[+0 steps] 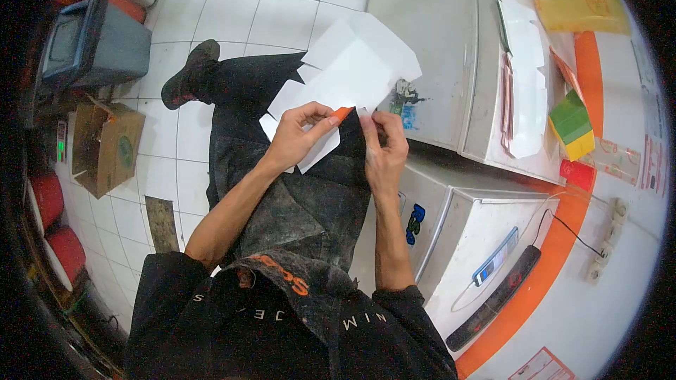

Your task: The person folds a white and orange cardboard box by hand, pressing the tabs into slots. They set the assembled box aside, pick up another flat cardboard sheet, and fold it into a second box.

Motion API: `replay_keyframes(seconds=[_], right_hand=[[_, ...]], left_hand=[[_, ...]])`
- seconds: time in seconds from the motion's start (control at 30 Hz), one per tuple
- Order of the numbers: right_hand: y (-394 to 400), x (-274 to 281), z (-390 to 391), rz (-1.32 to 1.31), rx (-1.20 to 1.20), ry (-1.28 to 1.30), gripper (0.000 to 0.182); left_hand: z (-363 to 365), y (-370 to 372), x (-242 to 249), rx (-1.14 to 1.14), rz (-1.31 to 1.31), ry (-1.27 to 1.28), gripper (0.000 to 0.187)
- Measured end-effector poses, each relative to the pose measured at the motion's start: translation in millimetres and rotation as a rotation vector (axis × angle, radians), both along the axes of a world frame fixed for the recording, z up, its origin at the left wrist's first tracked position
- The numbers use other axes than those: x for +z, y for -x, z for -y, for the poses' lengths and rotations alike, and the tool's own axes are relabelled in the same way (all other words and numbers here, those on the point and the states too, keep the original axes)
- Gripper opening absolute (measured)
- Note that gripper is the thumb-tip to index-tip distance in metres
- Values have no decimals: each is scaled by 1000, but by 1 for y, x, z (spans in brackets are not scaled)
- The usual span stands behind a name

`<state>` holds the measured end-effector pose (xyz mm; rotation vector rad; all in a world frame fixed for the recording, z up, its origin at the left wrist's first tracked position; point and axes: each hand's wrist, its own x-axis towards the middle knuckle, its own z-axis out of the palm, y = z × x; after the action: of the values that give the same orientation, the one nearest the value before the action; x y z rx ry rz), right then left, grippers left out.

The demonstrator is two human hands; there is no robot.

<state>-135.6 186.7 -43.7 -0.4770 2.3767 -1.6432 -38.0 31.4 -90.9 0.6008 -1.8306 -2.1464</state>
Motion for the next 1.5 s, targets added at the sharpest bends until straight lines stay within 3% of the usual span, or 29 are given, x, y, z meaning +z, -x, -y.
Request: replay_keyframes(seconds=[0.2, 0.43, 0.73, 1.0, 1.07, 1.13, 1.5], right_hand=[[1, 18, 11, -412, 292, -247, 17], [-7, 20, 19, -237, 181, -236, 18], [-5, 20, 20, -310, 205, -284, 16], [3, 24, 7, -341, 383, -412, 14], [0, 21, 5, -323, 394, -398, 15], [-9, 23, 5, -35, 176, -382, 15], [-12, 14, -1, -349, 236, -385, 13]], left_hand=[[-2, 1, -14, -18, -59, -300, 22], [1, 1, -21, -88, -96, -330, 20], [0, 1, -25, -94, -98, -362, 20], [2, -2, -20, -76, -66, -407, 21], [5, -2, -17, -69, -98, -557, 22], [5, 0, -18, -103, -86, -518, 23], [4, 1, -23, -190, -71, -427, 23]])
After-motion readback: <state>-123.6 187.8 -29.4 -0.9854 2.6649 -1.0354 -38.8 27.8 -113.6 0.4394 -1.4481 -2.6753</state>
